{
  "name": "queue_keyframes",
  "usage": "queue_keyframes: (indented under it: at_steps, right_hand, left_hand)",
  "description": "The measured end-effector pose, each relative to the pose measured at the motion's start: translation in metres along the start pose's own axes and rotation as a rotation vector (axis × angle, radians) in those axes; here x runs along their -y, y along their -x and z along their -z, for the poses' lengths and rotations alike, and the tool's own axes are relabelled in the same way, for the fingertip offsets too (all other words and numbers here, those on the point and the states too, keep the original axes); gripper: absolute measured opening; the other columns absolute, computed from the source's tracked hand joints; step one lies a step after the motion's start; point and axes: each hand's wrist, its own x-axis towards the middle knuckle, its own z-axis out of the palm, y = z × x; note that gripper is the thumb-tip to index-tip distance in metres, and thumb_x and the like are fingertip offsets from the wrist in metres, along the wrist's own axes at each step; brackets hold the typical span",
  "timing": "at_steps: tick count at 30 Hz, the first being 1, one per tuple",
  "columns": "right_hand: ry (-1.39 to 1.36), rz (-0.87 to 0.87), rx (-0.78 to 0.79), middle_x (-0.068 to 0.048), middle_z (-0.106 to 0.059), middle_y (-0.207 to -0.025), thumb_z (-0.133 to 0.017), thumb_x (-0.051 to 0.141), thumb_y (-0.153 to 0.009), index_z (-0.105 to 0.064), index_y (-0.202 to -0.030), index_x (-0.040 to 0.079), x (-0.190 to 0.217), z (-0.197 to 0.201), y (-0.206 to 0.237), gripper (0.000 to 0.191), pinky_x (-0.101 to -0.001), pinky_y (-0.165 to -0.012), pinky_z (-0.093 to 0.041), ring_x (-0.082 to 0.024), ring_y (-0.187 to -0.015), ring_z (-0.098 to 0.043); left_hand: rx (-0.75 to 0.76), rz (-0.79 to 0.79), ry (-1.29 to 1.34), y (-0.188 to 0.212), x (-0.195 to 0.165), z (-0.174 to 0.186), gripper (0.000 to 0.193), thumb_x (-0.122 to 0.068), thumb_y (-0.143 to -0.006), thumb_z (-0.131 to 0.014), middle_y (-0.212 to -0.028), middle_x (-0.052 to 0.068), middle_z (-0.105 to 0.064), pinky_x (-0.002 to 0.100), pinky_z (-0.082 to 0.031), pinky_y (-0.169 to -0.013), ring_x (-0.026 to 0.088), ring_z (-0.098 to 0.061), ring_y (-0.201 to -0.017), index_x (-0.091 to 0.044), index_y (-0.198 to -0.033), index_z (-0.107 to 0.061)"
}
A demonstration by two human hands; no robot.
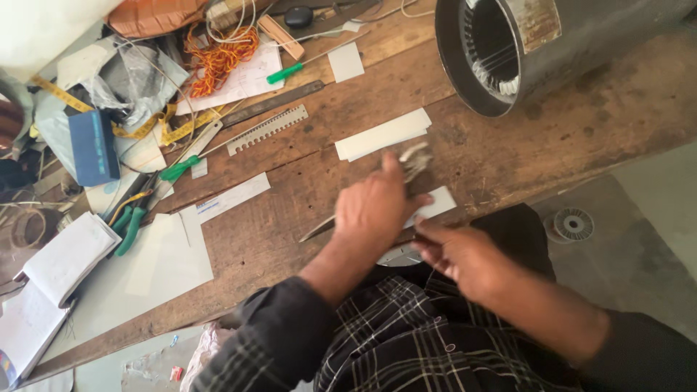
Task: The person cuts white rectangular strips with scissors and inserts them into the slots of a cylindrical motor stator. The person repeats this process for several strips, placing each one into the stator's interior.
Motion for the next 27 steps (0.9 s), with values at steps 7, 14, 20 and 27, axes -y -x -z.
queue_keyframes:
  at_steps: [7, 14, 20, 27]
  right_hand:
    - [-0.117, -0.023, -0.059, -0.003, -0.072, -0.090, -0.070, 0.032, -0.094, -0.068, -0.100, 0.007, -0.009, -0.025, -0.011, 0.026, -0.0243, -0.071, -0.054, -0.014, -0.084, -0.070]
    - [-0.105, -0.007, -0.058, -0.005, -0.073, -0.092, -0.072, 0.033, -0.094, -0.069, -0.102, 0.005, -0.006, -0.032, -0.016, 0.029, -0.0249, -0.069, -0.049, -0.014, -0.083, -0.069]
    - [-0.100, -0.020, 0.036, -0.003, -0.073, -0.090, -0.077, 0.022, -0.089, -0.071, -0.100, 0.006, -0.009, -0.044, -0.009, 0.021, -0.0252, -0.073, -0.055, -0.013, -0.081, -0.070]
    - [-0.044, -0.027, -0.014, -0.005, -0.076, -0.086, -0.076, 0.020, -0.090, -0.073, -0.092, 0.002, -0.018, -0.062, -0.018, 0.018, -0.0197, -0.062, -0.048, -0.010, -0.076, -0.070]
  left_hand:
    - [-0.078, -0.076, 0.123, -0.006, 0.036, 0.001, 0.047, -0.047, -0.100, -0.061, -0.086, 0.020, -0.074, 0.053, -0.056, -0.071, 0.040, -0.073, -0.081, -0.002, -0.115, -0.057]
    - [0.013, -0.012, 0.043, 0.041, 0.076, 0.002, 0.035, -0.036, -0.097, -0.060, -0.085, 0.024, -0.073, 0.056, -0.055, -0.075, 0.046, -0.070, -0.082, -0.003, -0.109, -0.057]
    - [0.068, 0.017, 0.043, 0.047, 0.069, 0.010, 0.036, -0.033, -0.099, -0.056, -0.085, 0.022, -0.073, 0.056, -0.056, -0.072, 0.045, -0.071, -0.081, -0.001, -0.113, -0.051]
    - [0.090, 0.050, 0.004, 0.049, 0.069, 0.008, 0.049, -0.037, -0.101, -0.052, -0.082, 0.019, -0.074, 0.054, -0.056, -0.067, 0.042, -0.072, -0.077, 0.001, -0.131, -0.044]
